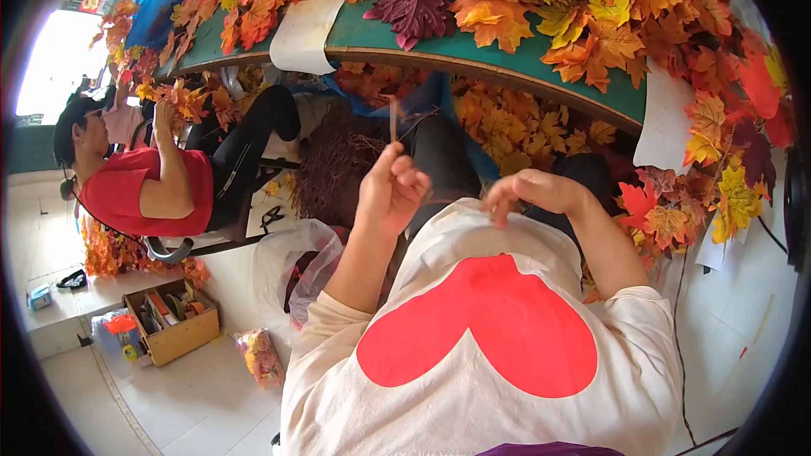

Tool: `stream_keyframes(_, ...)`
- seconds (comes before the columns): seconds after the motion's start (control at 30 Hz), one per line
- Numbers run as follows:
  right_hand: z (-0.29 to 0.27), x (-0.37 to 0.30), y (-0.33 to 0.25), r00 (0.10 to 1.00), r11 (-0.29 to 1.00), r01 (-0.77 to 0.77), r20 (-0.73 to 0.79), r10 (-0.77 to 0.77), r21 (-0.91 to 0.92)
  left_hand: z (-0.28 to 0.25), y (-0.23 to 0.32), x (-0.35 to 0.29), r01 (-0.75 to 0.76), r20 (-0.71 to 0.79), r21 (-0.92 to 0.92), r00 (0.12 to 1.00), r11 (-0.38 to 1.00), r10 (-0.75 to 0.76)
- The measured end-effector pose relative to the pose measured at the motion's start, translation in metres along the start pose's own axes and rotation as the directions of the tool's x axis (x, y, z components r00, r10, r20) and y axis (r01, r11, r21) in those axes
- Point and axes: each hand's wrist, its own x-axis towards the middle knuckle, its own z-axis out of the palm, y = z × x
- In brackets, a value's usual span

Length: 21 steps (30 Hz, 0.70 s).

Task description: The person assembles bundles of artificial maple leaves onto wire branches by hand.

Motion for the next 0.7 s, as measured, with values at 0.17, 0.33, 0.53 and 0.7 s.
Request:
stream_keyframes(0.17, 0.007, -0.007, -0.002, 0.981, 0.826, -0.065, -0.186, -0.049, -0.56, -0.032, 0.036, 0.006, -0.192, -0.095, -0.191, 0.98, 0.963, 0.177)
stream_keyframes(0.33, 0.019, -0.013, 0.006, 0.872, 0.853, -0.115, -0.464, -0.159, -0.508, -0.074, 0.099, 0.009, -0.587, -0.321, -0.311, 0.805, 0.748, 0.498)
stream_keyframes(0.53, 0.049, -0.017, -0.005, 0.884, 0.817, -0.093, -0.425, -0.196, -0.57, -0.102, 0.112, 0.038, -0.665, -0.593, -0.26, 0.683, 0.7, 0.428)
stream_keyframes(0.7, 0.022, -0.013, 0.008, 0.841, 0.923, -0.383, -0.399, 0.367, 0.04, -0.081, 0.105, 0.053, -0.575, -0.39, -0.407, 0.812, 0.71, 0.434)
